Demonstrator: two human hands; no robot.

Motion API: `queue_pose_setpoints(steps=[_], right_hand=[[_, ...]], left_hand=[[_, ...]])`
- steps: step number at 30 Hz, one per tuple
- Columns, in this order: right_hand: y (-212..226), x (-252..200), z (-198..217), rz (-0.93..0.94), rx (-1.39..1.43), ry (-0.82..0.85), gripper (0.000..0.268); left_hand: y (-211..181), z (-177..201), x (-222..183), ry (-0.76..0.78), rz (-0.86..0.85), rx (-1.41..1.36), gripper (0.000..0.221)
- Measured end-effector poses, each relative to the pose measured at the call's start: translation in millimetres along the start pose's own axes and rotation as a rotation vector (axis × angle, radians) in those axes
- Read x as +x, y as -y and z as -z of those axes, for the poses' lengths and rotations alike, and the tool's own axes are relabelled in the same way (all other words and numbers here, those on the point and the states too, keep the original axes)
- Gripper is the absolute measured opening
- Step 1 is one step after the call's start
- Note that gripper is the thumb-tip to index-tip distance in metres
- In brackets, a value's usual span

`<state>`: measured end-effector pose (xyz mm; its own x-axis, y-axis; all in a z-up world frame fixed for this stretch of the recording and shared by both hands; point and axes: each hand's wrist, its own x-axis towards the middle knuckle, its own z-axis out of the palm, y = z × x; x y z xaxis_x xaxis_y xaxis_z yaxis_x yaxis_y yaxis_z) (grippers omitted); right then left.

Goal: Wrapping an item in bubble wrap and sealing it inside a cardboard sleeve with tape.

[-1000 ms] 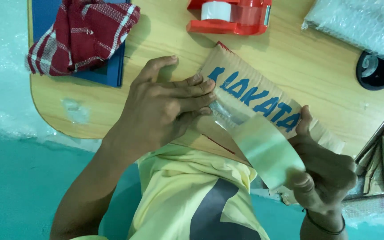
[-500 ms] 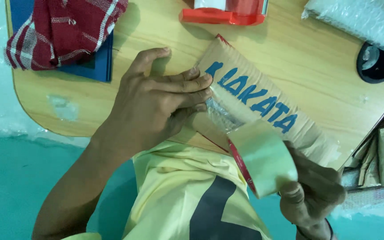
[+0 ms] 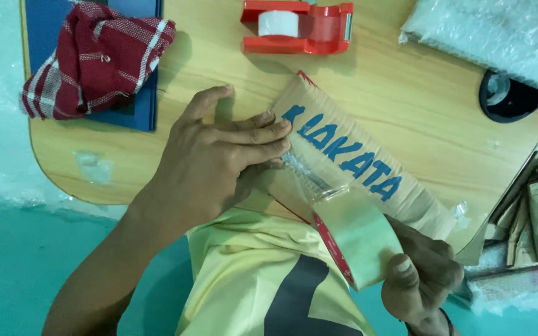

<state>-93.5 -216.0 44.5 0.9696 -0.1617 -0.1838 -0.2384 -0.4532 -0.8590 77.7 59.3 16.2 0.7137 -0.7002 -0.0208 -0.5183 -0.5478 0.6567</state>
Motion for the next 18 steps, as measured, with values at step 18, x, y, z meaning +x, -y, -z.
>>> queue_pose_setpoints(steps=[18], right_hand=[[-13, 17, -15, 0.078, 0.288, -0.021, 0.044]], left_hand=[[-30, 8, 9, 0.006, -0.257, 0.227, 0.021]])
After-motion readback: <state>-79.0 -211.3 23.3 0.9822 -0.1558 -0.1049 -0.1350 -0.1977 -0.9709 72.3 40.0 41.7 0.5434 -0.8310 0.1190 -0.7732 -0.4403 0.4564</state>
